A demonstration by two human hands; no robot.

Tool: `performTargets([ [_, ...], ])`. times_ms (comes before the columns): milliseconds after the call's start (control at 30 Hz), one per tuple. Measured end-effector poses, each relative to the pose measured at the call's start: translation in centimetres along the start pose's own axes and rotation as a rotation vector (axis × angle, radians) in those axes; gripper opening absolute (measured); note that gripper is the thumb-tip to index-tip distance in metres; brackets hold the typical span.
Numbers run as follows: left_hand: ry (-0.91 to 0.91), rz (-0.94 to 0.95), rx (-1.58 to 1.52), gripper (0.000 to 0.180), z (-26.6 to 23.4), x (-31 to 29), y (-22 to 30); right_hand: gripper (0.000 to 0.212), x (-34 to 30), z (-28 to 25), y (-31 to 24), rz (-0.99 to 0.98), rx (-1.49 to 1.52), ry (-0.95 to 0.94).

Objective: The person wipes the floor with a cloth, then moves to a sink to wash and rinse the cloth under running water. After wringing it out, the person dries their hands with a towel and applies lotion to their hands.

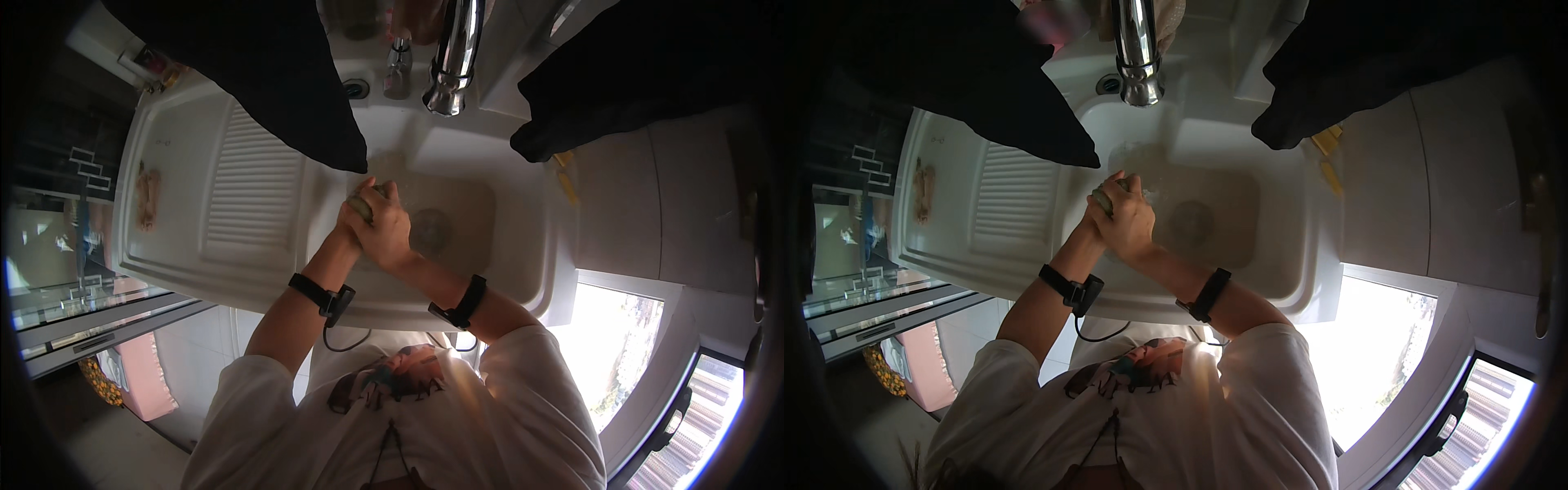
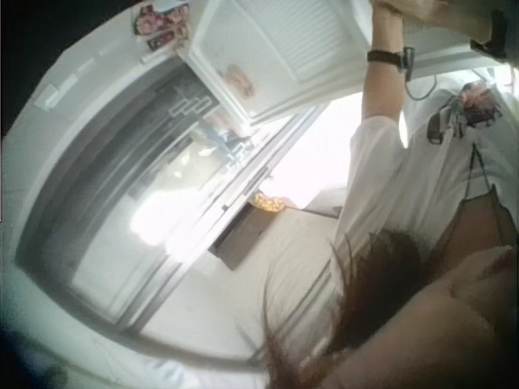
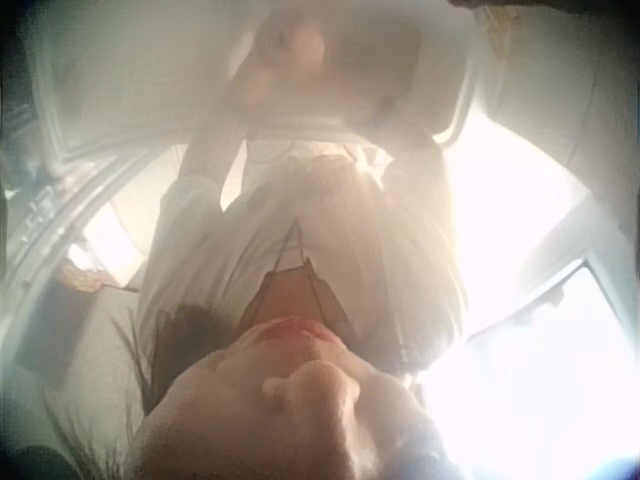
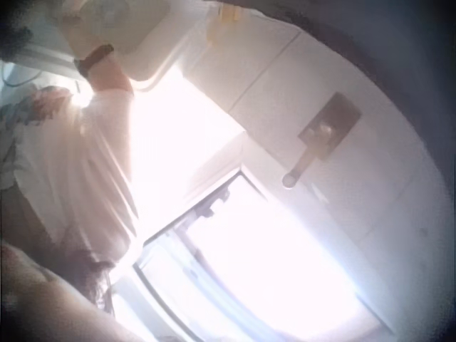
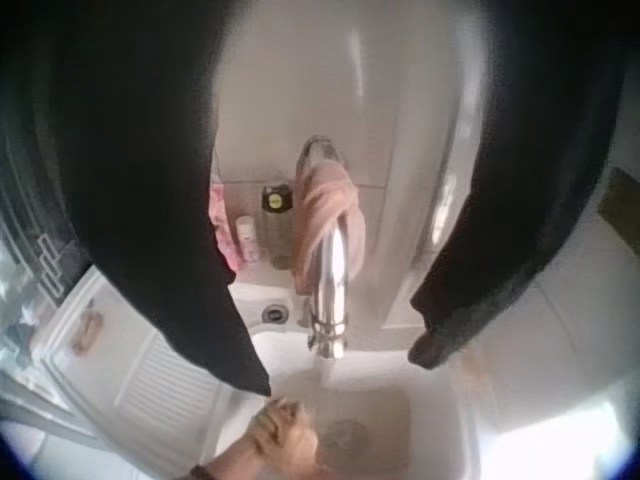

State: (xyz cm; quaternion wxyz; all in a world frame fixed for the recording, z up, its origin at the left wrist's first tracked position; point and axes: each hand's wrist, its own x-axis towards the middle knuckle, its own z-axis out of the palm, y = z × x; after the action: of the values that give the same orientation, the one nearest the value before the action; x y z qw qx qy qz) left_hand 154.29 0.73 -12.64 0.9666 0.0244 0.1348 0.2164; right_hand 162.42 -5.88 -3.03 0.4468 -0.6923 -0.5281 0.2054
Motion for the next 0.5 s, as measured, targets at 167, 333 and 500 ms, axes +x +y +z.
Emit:
performTargets([
  [167,0.399,0.198,0.065,0.031,2.4,0.5,-2.0,0.017,0.1,0.6,3.2,-0.13,0.015,0.023],
  [333,0.86,0.197,0.339,0.03,3.4,1.3,-3.7,0.019,1.4,0.5,10.4,-0.44,-0.231,-0.024],
  [500,1.043,0.099,0.748,0.037,2.5,-0.5,-2.6,0.036,2.8,-1.9,18.0,0.207,-0.486,-0.329],
])
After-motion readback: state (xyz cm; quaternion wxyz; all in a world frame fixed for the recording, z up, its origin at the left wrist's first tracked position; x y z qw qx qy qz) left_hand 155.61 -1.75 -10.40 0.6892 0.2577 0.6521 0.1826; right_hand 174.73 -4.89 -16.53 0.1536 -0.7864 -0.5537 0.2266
